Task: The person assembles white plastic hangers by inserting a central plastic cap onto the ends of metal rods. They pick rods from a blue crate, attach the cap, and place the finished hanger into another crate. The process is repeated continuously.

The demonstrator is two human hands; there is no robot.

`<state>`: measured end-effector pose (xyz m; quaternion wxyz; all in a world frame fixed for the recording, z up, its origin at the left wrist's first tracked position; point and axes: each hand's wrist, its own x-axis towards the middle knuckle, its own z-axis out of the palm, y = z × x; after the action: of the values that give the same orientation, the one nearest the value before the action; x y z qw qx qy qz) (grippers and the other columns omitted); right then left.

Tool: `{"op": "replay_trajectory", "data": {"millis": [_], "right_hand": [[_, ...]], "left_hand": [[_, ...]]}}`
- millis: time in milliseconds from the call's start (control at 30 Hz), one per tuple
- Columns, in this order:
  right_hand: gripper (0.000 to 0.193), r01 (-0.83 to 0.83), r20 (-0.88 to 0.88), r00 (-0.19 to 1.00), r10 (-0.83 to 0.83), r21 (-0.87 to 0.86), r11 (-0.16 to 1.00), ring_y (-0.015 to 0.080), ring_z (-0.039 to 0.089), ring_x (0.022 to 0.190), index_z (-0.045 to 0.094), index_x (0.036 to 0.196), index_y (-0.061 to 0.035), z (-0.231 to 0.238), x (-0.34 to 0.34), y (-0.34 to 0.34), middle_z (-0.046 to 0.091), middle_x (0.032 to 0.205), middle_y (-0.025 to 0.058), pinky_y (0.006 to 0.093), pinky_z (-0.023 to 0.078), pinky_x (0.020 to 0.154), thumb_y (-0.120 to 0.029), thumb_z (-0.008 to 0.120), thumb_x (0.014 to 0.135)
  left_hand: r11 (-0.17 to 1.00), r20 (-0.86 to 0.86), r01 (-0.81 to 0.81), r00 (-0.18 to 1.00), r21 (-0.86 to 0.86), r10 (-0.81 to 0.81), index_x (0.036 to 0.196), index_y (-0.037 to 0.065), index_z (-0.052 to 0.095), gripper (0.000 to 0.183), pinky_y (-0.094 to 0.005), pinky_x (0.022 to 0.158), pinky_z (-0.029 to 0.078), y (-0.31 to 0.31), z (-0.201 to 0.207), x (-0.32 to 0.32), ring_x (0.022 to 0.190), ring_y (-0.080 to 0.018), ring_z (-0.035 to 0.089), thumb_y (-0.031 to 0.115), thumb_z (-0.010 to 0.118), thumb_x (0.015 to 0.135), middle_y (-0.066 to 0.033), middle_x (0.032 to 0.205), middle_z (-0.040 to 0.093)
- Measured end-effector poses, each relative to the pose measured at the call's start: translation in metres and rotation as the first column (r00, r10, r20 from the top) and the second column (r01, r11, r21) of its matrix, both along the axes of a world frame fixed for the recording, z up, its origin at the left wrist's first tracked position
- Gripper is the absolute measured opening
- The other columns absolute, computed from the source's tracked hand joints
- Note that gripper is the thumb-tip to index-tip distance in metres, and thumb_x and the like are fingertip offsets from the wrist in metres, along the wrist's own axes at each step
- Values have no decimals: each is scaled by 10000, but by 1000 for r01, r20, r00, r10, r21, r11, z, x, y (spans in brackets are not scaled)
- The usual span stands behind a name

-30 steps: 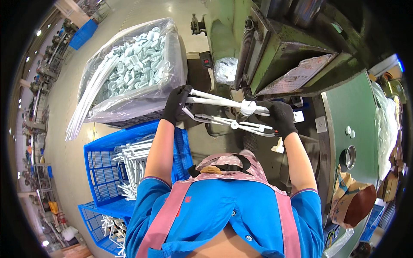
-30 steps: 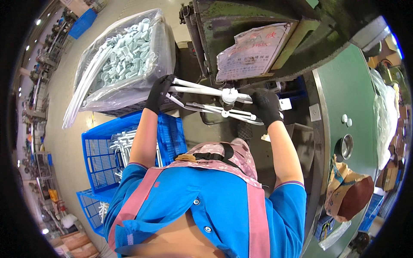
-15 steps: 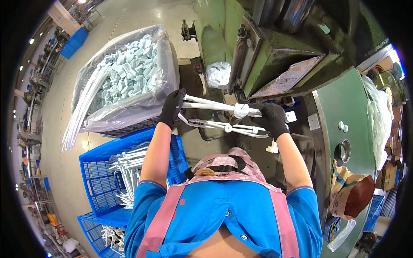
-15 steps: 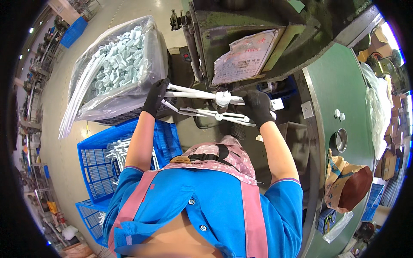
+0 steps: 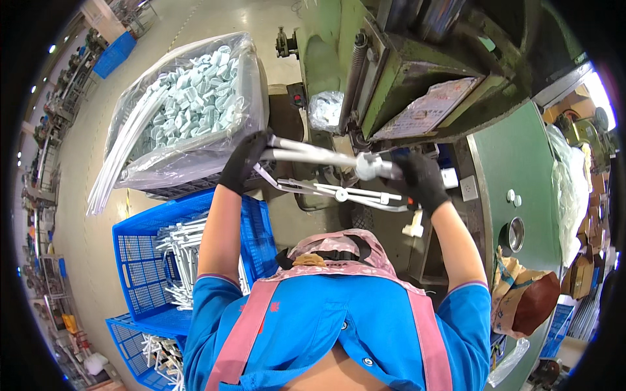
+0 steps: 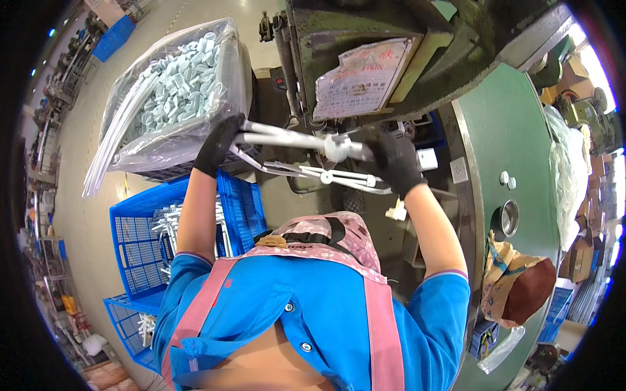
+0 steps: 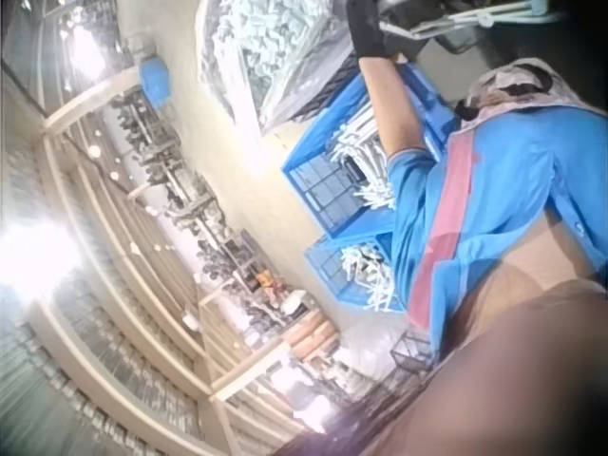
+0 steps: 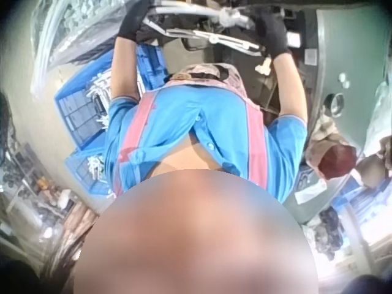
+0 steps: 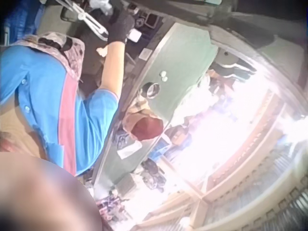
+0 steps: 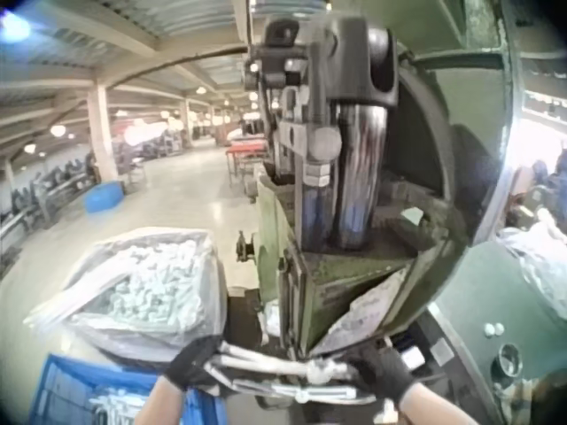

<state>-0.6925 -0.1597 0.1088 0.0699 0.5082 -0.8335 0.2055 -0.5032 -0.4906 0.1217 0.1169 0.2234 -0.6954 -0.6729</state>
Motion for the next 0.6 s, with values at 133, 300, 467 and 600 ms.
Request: {"op": "replay_trajectory", "data": {"millis": [133,300,467,600], "right_hand": [[263,-107,23,994,104,220,970,292,629,649,640,780,-124,19,51,21,617,699,108,425,484,544,-360,730,708],[382,-96,120,991,56,364,927,300,623,706,629,830,-59,4,94,81,616,770,116,429,476,606,-412,718,713],[416,-18,278,957,-87,356,934,322,636,714,630,808,-51,10,85,113,635,767,149,430,491,620,-456,698,738],[414,-5,296,952,-80,278,961,319,644,714,631,800,-47,11,67,125,640,746,142,423,500,629,-446,710,723]], "left_hand": [[978,-103,184,976,-96,-194,961,85,610,256,-235,632,444,11,-44,17,711,-42,503,324,521,971,34,813,561],[978,-16,174,984,-112,-177,987,33,624,324,-254,646,443,71,-68,9,724,-82,513,338,514,968,-13,802,571],[972,125,227,968,-58,-218,1003,13,628,372,-290,618,421,106,-46,-12,697,-93,491,368,528,955,-39,788,573],[969,30,80,997,-234,-76,997,11,638,329,-272,610,426,118,-50,-38,681,-89,499,304,490,981,-7,783,577]]}}
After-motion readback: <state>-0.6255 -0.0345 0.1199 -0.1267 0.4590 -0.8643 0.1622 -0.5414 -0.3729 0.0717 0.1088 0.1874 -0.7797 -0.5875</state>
